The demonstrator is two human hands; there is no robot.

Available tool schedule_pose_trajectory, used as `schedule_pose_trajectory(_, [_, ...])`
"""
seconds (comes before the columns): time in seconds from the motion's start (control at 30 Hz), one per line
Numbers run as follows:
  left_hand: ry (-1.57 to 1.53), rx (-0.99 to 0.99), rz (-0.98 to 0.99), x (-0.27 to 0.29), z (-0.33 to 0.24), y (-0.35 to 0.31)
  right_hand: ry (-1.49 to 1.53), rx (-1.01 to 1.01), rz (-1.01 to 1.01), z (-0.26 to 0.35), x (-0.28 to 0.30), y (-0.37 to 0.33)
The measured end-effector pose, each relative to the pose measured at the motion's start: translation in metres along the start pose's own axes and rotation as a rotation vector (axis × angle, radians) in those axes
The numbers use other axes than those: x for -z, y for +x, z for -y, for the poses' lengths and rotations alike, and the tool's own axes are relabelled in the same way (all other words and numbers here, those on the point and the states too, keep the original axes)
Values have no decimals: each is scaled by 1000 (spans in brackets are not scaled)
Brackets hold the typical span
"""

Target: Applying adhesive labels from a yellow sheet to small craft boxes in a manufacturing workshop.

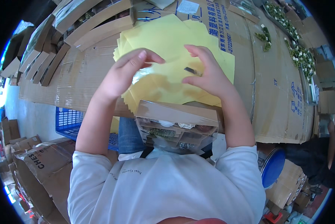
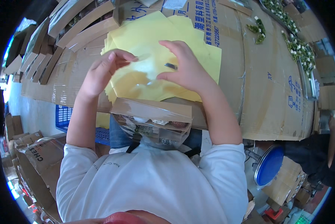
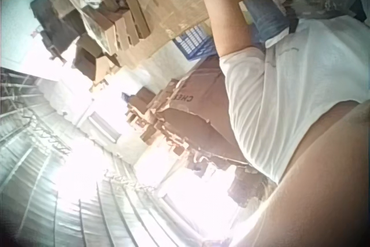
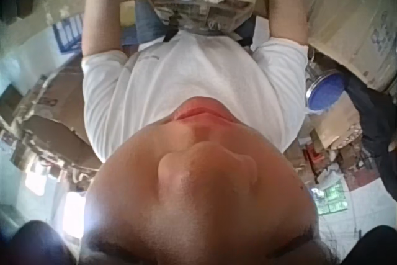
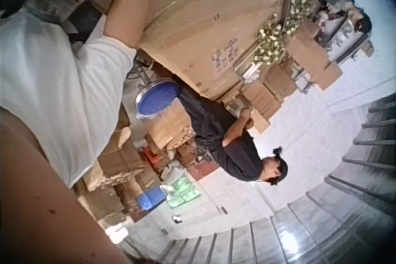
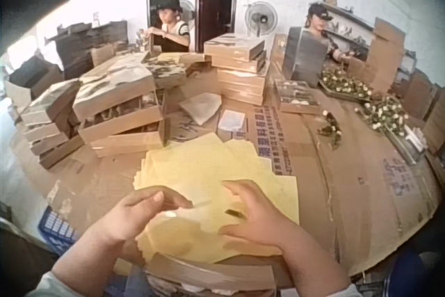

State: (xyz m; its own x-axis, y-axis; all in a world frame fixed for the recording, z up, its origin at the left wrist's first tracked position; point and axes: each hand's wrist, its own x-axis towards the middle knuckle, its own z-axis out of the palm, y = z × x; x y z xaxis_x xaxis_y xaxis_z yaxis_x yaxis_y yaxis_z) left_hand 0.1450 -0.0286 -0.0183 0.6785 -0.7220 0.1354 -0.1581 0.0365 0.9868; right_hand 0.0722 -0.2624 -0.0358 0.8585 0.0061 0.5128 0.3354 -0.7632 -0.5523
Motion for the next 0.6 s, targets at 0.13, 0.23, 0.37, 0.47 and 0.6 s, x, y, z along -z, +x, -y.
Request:
schedule_pose_trajectory(0.13, [-78,35,77,-12,-9,-13,522,0,0,16,8,-1])
schedule_pose_trajectory(0.23, [-37,40,44,-11,-13,-18,435,145,-201,16,22,0])
schedule_pose_trajectory(0.37, [222,-89,146,-17,-37,-41,562,45,13,41,63,-8])
schedule_pose_trajectory(0.47, [660,-157,539,-24,-40,-51,417,64,570,68,73,-41])
schedule_pose_trajectory(0.6, [946,31,486,-50,-44,-52,-230,-79,800,93,67,-65])
